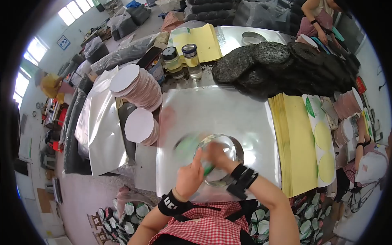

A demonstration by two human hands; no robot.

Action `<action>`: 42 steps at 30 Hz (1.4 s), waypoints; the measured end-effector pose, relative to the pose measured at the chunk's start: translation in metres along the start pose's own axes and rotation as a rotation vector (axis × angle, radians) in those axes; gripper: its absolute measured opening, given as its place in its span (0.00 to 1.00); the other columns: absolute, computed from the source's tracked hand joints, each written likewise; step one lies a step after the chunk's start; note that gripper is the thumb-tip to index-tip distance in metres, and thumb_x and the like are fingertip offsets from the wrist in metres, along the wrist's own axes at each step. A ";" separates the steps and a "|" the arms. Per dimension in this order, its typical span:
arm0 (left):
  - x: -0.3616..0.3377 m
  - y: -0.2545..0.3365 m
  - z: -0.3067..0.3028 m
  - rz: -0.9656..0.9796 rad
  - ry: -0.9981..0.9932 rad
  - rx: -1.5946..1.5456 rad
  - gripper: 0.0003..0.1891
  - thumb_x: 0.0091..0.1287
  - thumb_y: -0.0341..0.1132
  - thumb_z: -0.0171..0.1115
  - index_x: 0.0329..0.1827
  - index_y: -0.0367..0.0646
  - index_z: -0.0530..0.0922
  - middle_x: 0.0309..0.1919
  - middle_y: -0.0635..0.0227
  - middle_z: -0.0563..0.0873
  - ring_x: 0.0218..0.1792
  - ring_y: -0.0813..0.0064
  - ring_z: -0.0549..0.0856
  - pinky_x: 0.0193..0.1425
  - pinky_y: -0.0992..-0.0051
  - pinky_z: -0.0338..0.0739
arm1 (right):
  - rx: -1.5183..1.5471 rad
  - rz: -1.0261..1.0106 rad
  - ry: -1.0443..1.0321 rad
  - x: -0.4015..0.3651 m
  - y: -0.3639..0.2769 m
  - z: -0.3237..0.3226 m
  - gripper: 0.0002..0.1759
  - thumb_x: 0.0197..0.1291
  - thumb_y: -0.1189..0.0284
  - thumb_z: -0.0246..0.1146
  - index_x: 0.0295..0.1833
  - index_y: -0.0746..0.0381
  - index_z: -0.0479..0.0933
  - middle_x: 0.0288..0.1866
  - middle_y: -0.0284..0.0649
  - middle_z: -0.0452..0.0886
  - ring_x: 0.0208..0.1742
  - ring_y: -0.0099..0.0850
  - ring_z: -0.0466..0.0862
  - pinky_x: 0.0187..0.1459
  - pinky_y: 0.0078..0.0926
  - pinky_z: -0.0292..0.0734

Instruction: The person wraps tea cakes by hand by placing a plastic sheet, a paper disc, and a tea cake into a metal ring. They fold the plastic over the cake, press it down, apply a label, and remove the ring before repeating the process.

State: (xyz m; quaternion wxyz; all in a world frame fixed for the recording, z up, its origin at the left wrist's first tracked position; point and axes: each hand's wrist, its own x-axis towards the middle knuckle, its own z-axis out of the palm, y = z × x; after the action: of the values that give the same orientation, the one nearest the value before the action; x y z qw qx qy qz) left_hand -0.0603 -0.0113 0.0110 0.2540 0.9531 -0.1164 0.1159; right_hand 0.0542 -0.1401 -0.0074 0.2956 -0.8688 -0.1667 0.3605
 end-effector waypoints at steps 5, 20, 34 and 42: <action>-0.062 -0.028 -0.013 -0.392 -0.029 -0.055 0.29 0.70 0.28 0.57 0.76 0.39 0.64 0.23 0.59 0.84 0.20 0.62 0.84 0.25 0.66 0.77 | 0.088 -0.711 0.115 0.002 0.004 0.082 0.17 0.62 0.68 0.61 0.54 0.62 0.81 0.37 0.51 0.86 0.46 0.49 0.85 0.52 0.43 0.78; -0.095 -0.153 -0.061 0.095 -0.607 -0.227 0.07 0.58 0.42 0.75 0.31 0.52 0.86 0.36 0.74 0.82 0.48 0.67 0.77 0.57 0.65 0.65 | 0.006 -0.598 0.451 -0.112 0.075 0.071 0.24 0.45 0.59 0.80 0.45 0.59 0.82 0.77 0.71 0.56 0.75 0.64 0.65 0.73 0.48 0.65; -0.087 -0.116 -0.075 0.285 -0.428 -0.123 0.12 0.61 0.34 0.68 0.47 0.47 0.83 0.42 0.67 0.90 0.40 0.59 0.88 0.45 0.63 0.83 | -0.084 -0.399 0.458 -0.048 0.102 0.043 0.31 0.56 0.58 0.74 0.57 0.68 0.76 0.73 0.66 0.65 0.69 0.60 0.73 0.72 0.49 0.66; 0.008 -0.152 -0.098 0.091 0.095 0.274 0.19 0.64 0.42 0.69 0.54 0.42 0.82 0.50 0.60 0.88 0.51 0.57 0.87 0.55 0.62 0.82 | 0.024 -0.458 0.098 -0.192 0.112 0.100 0.25 0.59 0.73 0.61 0.65 0.62 0.76 0.63 0.47 0.79 0.63 0.47 0.80 0.64 0.49 0.74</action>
State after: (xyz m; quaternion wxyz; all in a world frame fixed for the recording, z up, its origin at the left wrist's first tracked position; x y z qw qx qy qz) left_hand -0.0260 0.1656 0.0265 0.1215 0.9661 -0.1303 0.1868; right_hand -0.1408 -0.2839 -0.0336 0.3878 -0.8213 -0.3404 0.2433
